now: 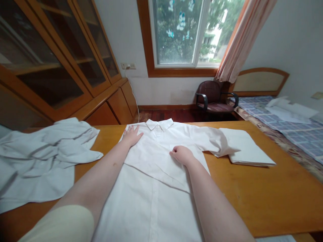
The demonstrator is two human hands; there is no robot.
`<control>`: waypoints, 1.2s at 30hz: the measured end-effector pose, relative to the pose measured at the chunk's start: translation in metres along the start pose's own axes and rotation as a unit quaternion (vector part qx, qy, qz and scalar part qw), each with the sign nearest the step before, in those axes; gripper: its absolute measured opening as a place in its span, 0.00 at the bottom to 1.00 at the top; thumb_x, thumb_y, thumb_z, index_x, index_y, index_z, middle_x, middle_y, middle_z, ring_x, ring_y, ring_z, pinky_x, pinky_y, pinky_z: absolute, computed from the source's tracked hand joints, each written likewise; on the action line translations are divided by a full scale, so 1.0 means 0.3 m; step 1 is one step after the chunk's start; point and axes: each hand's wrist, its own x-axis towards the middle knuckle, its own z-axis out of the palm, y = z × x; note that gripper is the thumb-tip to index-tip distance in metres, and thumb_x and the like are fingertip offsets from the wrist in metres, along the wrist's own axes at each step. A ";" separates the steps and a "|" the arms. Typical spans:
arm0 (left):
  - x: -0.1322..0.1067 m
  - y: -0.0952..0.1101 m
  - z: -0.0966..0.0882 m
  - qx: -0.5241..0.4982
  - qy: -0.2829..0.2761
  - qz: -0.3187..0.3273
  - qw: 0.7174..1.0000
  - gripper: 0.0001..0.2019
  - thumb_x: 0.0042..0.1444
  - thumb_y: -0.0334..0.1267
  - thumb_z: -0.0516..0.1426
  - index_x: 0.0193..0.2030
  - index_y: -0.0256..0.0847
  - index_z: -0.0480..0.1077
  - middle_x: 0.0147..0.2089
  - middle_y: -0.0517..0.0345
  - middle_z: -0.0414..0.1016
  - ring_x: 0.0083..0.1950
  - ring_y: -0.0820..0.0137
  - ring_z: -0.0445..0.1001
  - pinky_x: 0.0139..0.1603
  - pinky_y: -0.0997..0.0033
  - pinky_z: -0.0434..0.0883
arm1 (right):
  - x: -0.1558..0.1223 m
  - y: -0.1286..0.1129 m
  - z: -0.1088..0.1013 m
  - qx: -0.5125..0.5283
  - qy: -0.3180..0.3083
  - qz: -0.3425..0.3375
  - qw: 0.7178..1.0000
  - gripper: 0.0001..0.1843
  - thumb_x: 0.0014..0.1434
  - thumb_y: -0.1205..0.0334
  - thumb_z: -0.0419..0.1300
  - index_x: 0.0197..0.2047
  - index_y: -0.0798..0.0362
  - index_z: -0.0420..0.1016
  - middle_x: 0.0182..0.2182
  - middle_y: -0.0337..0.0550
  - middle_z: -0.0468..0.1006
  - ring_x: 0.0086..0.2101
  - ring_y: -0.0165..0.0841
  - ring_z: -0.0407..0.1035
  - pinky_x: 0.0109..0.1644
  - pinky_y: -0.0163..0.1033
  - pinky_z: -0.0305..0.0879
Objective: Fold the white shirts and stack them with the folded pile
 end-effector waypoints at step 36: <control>-0.144 -0.048 -0.004 0.004 -0.008 -0.003 1.000 0.36 0.59 0.59 0.37 0.69 0.39 0.44 0.71 0.48 0.40 0.70 0.59 0.40 0.66 0.50 0.42 | -0.022 0.032 -0.030 -0.007 -0.107 0.025 0.994 0.20 0.47 0.44 0.61 0.32 0.54 0.74 0.28 0.42 0.76 0.25 0.31 0.66 0.28 0.34 0.55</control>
